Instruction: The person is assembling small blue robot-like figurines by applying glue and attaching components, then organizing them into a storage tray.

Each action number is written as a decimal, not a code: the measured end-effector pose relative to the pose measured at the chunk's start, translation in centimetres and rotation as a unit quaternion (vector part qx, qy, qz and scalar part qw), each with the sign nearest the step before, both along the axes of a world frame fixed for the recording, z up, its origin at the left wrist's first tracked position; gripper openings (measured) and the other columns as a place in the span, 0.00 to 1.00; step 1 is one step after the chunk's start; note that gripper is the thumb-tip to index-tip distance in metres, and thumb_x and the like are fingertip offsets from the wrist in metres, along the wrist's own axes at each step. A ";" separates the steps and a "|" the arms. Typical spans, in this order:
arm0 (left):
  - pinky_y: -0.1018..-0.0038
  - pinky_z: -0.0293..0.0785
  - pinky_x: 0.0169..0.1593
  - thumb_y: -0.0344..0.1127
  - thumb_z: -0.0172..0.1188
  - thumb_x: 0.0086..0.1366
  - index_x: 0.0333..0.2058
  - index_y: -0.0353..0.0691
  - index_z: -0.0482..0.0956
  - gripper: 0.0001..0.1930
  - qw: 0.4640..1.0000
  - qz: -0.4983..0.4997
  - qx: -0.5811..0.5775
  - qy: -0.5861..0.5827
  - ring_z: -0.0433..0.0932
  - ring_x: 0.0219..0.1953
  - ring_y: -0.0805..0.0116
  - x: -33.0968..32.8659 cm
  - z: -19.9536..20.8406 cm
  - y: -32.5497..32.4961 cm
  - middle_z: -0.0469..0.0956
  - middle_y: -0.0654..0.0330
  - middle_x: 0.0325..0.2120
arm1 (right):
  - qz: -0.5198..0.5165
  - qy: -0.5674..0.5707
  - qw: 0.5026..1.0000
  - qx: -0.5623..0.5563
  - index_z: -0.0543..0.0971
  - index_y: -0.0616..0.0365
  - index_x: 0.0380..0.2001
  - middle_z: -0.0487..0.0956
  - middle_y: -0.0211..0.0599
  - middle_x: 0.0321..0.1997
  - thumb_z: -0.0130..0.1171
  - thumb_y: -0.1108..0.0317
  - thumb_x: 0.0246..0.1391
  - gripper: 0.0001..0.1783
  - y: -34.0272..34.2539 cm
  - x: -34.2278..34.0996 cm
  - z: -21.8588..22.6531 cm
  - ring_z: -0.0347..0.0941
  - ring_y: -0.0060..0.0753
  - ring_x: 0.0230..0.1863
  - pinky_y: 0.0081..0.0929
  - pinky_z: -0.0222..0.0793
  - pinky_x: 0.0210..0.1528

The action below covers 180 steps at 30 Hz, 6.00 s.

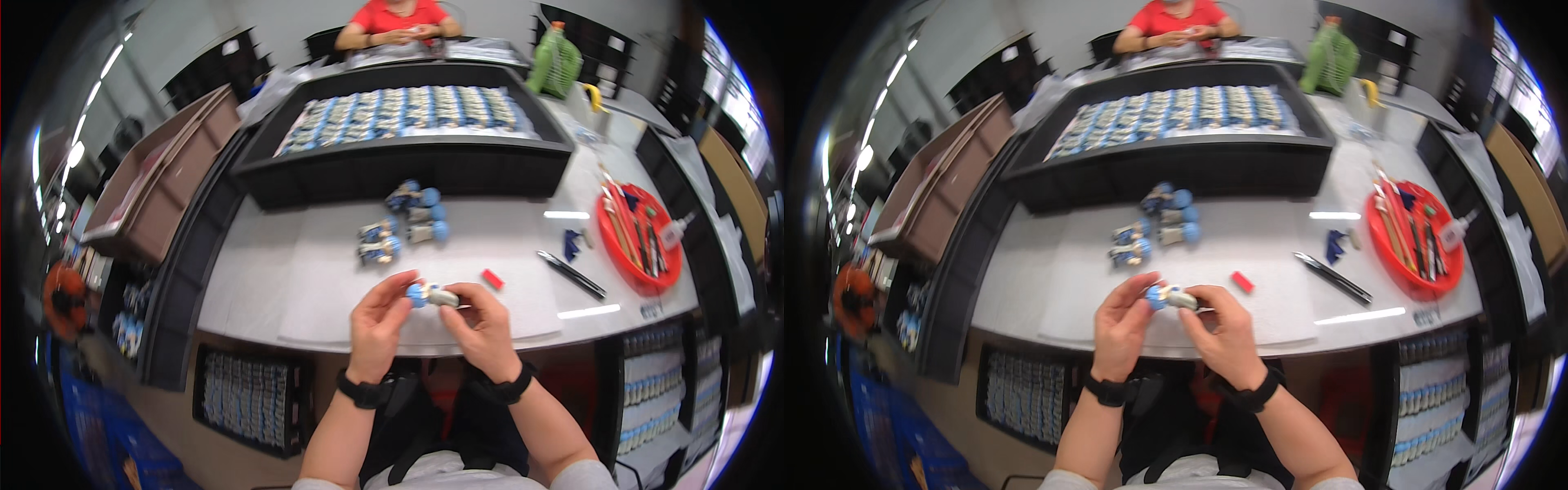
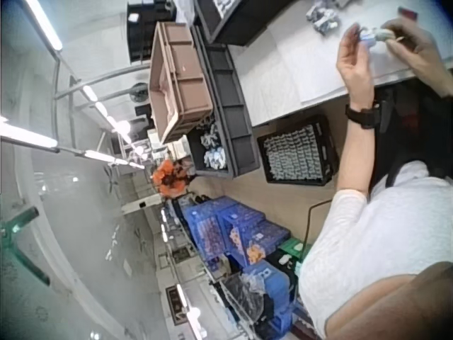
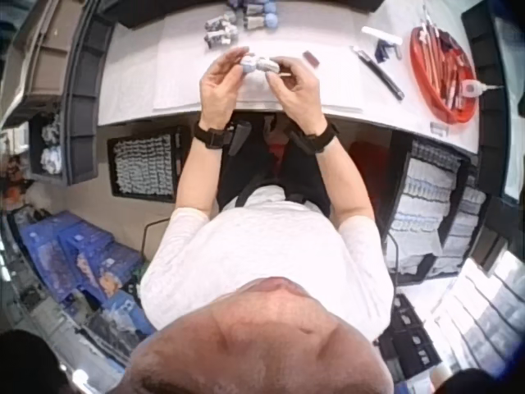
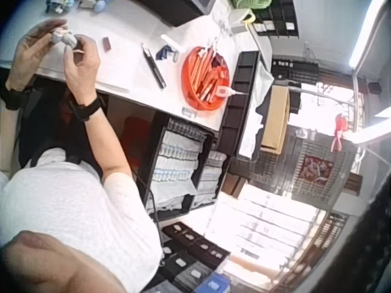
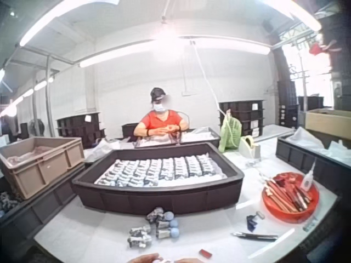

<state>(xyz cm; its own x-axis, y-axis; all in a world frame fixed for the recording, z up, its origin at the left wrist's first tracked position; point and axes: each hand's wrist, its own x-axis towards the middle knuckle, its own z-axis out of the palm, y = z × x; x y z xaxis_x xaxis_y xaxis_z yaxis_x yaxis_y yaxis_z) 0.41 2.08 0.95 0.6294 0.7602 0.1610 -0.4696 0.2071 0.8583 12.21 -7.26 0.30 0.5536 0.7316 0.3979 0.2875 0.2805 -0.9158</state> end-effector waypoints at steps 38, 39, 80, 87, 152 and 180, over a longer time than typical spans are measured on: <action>0.75 0.69 0.39 0.33 0.54 0.58 0.37 0.27 0.73 0.13 0.936 0.093 0.272 0.202 0.71 0.34 0.66 0.9 0.2 -2.2 0.74 0.55 0.32 | -0.732 0.190 0.504 -0.417 0.77 0.55 0.34 0.75 0.45 0.40 0.58 0.69 0.36 0.15 -63.7 14.9 -15.2 0.70 0.43 0.45 0.33 0.66 0.47; 0.74 0.70 0.38 0.33 0.54 0.58 0.37 0.27 0.73 0.13 0.920 0.110 0.305 0.221 0.72 0.33 0.66 1.0 0.3 -2.7 0.74 0.55 0.31 | -0.722 0.183 0.518 -0.421 0.77 0.55 0.35 0.75 0.44 0.41 0.57 0.69 0.36 0.16 -63.9 15.0 -15.5 0.70 0.44 0.45 0.33 0.65 0.47; 0.68 0.68 0.47 0.26 0.56 0.48 0.37 0.41 0.76 0.14 0.572 -0.007 0.680 0.458 0.71 0.42 0.58 11.9 6.2 10.9 0.74 0.57 0.35 | 0.012 -0.038 0.999 -0.024 0.74 0.64 0.35 0.74 0.29 0.25 0.55 0.77 0.46 0.10 -2.9 2.6 0.3 0.68 0.13 0.24 0.11 0.61 0.23; 0.69 0.69 0.40 0.27 0.57 0.49 0.35 0.40 0.74 0.12 0.606 0.094 0.723 0.318 0.72 0.35 0.59 9.0 7.5 11.2 0.74 0.58 0.31 | 0.020 0.010 0.999 -0.024 0.74 0.65 0.34 0.74 0.29 0.23 0.56 0.76 0.46 0.10 -2.5 2.2 0.4 0.68 0.13 0.24 0.11 0.62 0.24; 0.82 0.69 0.43 0.20 0.55 0.54 0.45 0.32 0.66 0.19 0.989 -0.114 0.069 0.064 0.71 0.39 0.78 2.0 -0.6 -2.7 0.71 0.60 0.37 | 0.057 0.212 0.973 -0.066 0.73 0.64 0.37 0.74 0.35 0.36 0.57 0.73 0.48 0.11 -3.8 3.3 3.3 0.71 0.22 0.34 0.19 0.67 0.37; 0.81 0.68 0.46 0.21 0.55 0.54 0.45 0.33 0.66 0.18 0.986 -0.117 0.093 0.076 0.70 0.41 0.77 2.0 -0.9 -2.7 0.71 0.60 0.39 | 0.013 -0.016 0.999 -0.034 0.75 0.64 0.36 0.73 0.35 0.34 0.55 0.81 0.45 0.11 -3.7 2.5 3.2 0.71 0.24 0.36 0.16 0.66 0.39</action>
